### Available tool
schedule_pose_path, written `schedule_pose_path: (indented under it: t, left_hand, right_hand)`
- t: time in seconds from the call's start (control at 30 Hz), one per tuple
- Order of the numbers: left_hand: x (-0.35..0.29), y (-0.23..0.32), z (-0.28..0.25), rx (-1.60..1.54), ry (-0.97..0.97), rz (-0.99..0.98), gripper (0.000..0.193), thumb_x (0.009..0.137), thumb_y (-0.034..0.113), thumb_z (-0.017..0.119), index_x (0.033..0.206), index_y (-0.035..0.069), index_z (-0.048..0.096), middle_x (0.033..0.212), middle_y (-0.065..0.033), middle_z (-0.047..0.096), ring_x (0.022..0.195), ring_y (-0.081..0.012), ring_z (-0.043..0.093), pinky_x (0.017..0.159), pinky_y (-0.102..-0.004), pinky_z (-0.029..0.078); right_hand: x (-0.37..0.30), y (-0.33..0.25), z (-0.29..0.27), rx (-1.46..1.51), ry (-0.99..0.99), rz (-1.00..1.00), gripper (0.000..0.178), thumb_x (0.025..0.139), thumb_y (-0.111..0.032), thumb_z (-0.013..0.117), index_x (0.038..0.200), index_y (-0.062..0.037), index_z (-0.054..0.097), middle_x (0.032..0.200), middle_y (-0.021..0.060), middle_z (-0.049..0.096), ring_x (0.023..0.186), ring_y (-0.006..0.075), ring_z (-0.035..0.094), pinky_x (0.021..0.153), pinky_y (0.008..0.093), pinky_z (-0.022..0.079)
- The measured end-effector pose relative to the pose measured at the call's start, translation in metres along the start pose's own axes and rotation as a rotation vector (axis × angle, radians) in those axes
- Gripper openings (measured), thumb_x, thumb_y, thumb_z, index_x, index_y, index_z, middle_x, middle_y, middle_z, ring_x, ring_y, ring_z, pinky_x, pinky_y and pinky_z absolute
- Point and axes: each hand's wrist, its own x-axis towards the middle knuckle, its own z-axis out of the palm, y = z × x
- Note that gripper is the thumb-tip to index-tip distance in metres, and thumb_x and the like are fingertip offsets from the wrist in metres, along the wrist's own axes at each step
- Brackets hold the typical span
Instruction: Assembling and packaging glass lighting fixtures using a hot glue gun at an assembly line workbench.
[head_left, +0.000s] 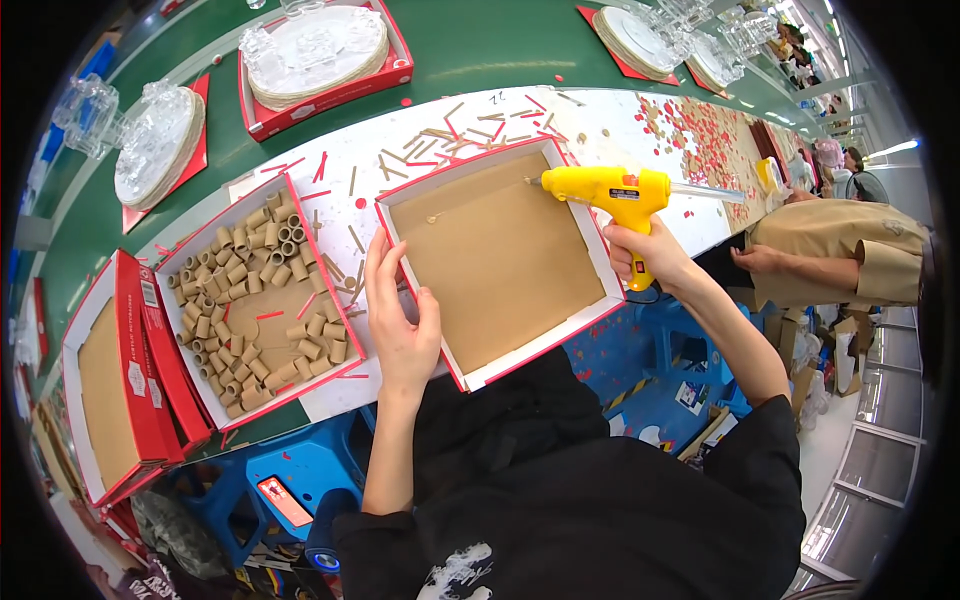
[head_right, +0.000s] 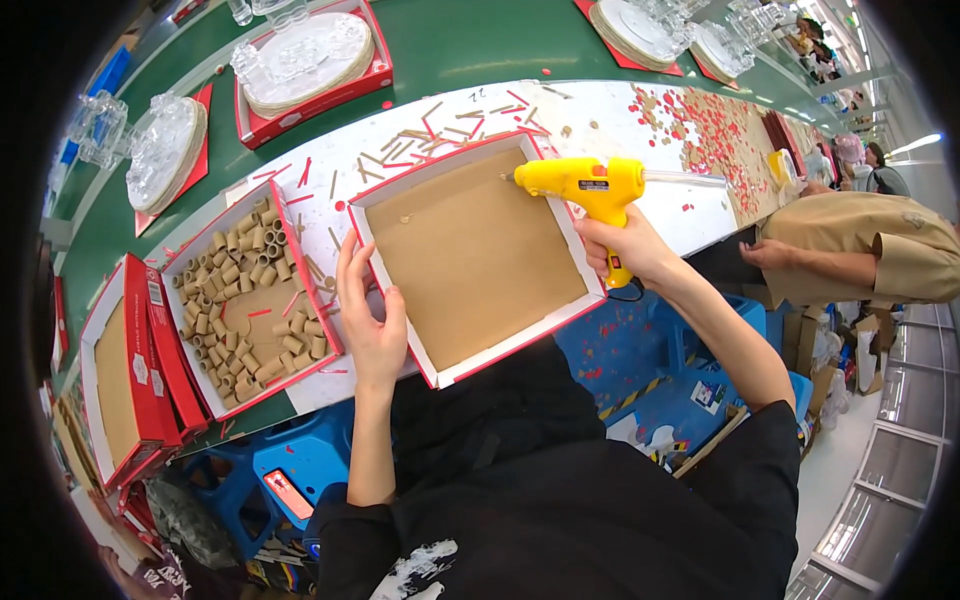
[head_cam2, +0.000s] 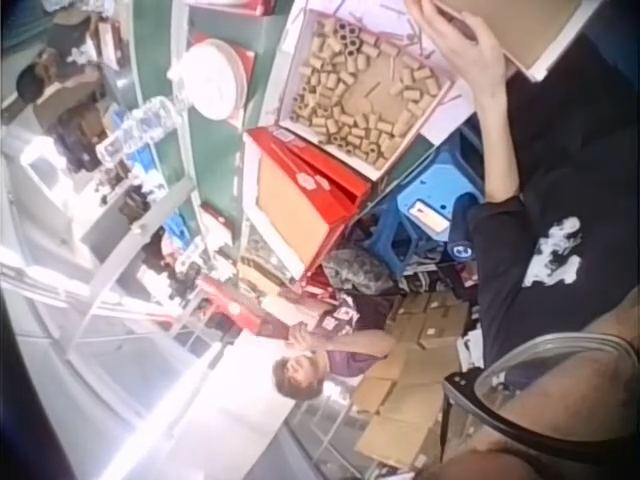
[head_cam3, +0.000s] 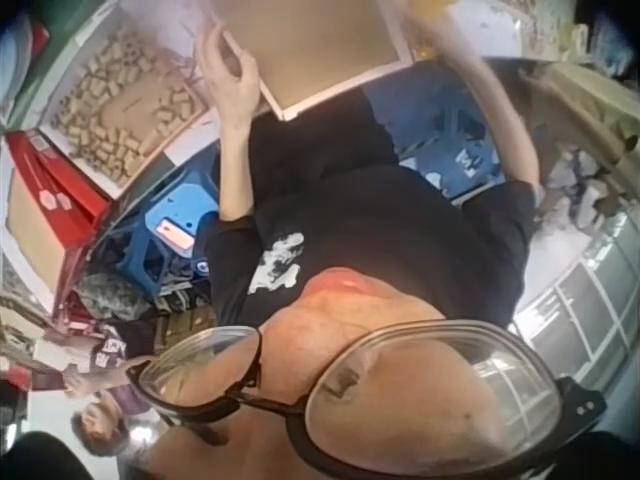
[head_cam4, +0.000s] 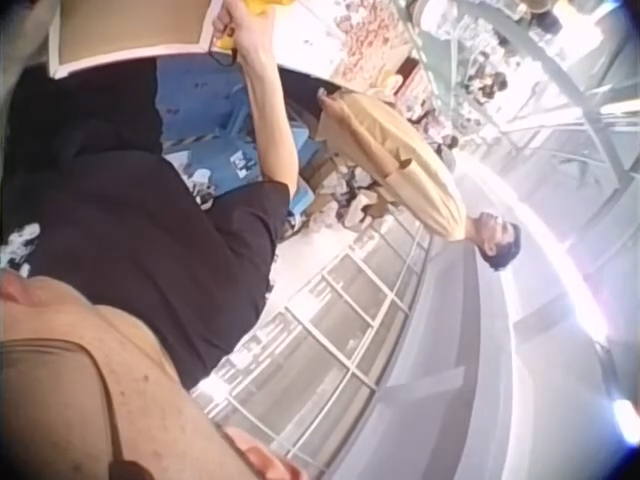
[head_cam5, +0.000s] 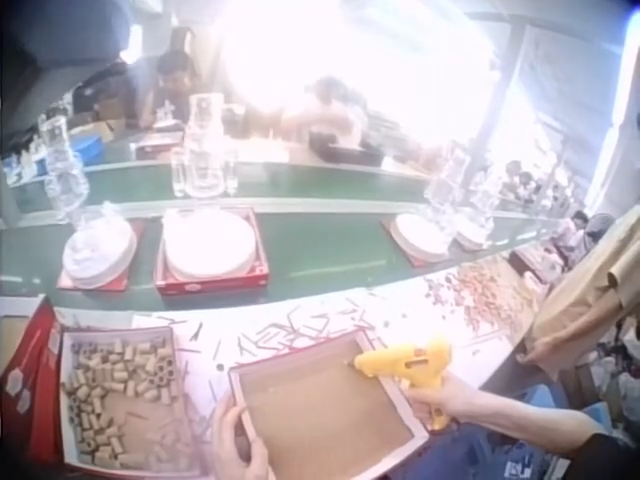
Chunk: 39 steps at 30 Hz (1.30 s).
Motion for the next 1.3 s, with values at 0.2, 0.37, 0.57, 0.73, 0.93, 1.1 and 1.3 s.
schedule_pose_path:
  t: [0.2, 0.37, 0.57, 0.73, 0.93, 1.1, 1.3]
  left_hand:
    - [-0.001, 0.000, 0.001, 0.007, 0.003, 0.005, 0.047, 0.079, -0.002, 0.050, 0.126, -0.001, 0.047, 0.143, -0.0220, 0.037, 0.133, -0.0355, 0.037, 0.107, -0.0418, 0.034]
    - [-0.001, 0.000, 0.001, 0.021, 0.003, 0.004, 0.047, 0.079, -0.001, 0.049, 0.126, -0.002, 0.047, 0.143, -0.0217, 0.037, 0.133, -0.0352, 0.038, 0.107, -0.0414, 0.034]
    - [-0.002, -0.002, 0.002, 0.040, 0.003, 0.012, 0.047, 0.080, -0.001, 0.049, 0.126, -0.002, 0.047, 0.142, -0.0217, 0.038, 0.131, -0.0346, 0.040, 0.104, -0.0407, 0.036]
    - [-0.001, -0.002, 0.003, 0.001, 0.006, 0.005, 0.047, 0.081, 0.000, 0.050, 0.127, -0.001, 0.047, 0.143, -0.0213, 0.038, 0.131, -0.0335, 0.041, 0.102, -0.0394, 0.039]
    - [-0.002, -0.004, 0.002, 0.050, -0.018, 0.007, 0.049, 0.081, -0.003, 0.049, 0.130, 0.001, 0.046, 0.147, -0.0161, 0.034, 0.127, -0.0271, 0.045, 0.099, -0.0365, 0.043]
    - [-0.003, -0.006, 0.003, 0.018, -0.022, 0.010, 0.050, 0.081, -0.003, 0.048, 0.131, 0.000, 0.045, 0.148, -0.0164, 0.033, 0.130, -0.0279, 0.043, 0.103, -0.0388, 0.040]
    - [-0.002, -0.008, 0.003, 0.024, -0.031, 0.019, 0.050, 0.081, -0.003, 0.048, 0.131, -0.001, 0.043, 0.148, -0.0164, 0.031, 0.131, -0.0285, 0.042, 0.105, -0.0403, 0.039]
  right_hand:
    - [0.000, 0.000, 0.002, -0.013, 0.006, 0.004, 0.016, 0.090, -0.017, 0.060, 0.087, -0.0071, 0.048, 0.057, -0.0001, 0.045, 0.047, 0.0101, 0.047, 0.046, 0.0248, 0.041]
    - [-0.001, -0.001, -0.004, -0.010, -0.018, 0.023, 0.016, 0.091, -0.019, 0.060, 0.090, -0.0062, 0.050, 0.061, 0.0009, 0.050, 0.051, 0.0106, 0.050, 0.049, 0.0244, 0.043]
    - [-0.036, -0.017, 0.021, 0.097, -0.066, -0.034, 0.022, 0.090, -0.021, 0.061, 0.099, -0.0032, 0.053, 0.084, 0.0104, 0.064, 0.094, 0.0233, 0.065, 0.088, 0.0354, 0.053]
    - [-0.045, 0.011, 0.027, 0.163, -0.267, 0.087, 0.015, 0.092, -0.018, 0.060, 0.091, -0.0040, 0.053, 0.076, 0.0067, 0.060, 0.077, 0.0164, 0.064, 0.072, 0.0292, 0.055]
    - [-0.043, 0.015, 0.030, 0.098, -0.202, 0.165, 0.019, 0.093, -0.022, 0.059, 0.087, -0.0062, 0.051, 0.066, 0.0021, 0.053, 0.058, 0.0106, 0.056, 0.052, 0.0250, 0.051]
    - [-0.043, 0.018, 0.028, 0.050, -0.186, 0.179, 0.020, 0.093, -0.023, 0.059, 0.089, -0.0064, 0.049, 0.059, 0.0014, 0.049, 0.051, 0.0104, 0.053, 0.048, 0.0251, 0.049]
    - [-0.043, 0.017, 0.027, 0.055, -0.169, 0.178, 0.017, 0.092, -0.019, 0.060, 0.087, -0.0069, 0.049, 0.058, 0.0010, 0.046, 0.049, 0.0108, 0.050, 0.045, 0.0247, 0.046]
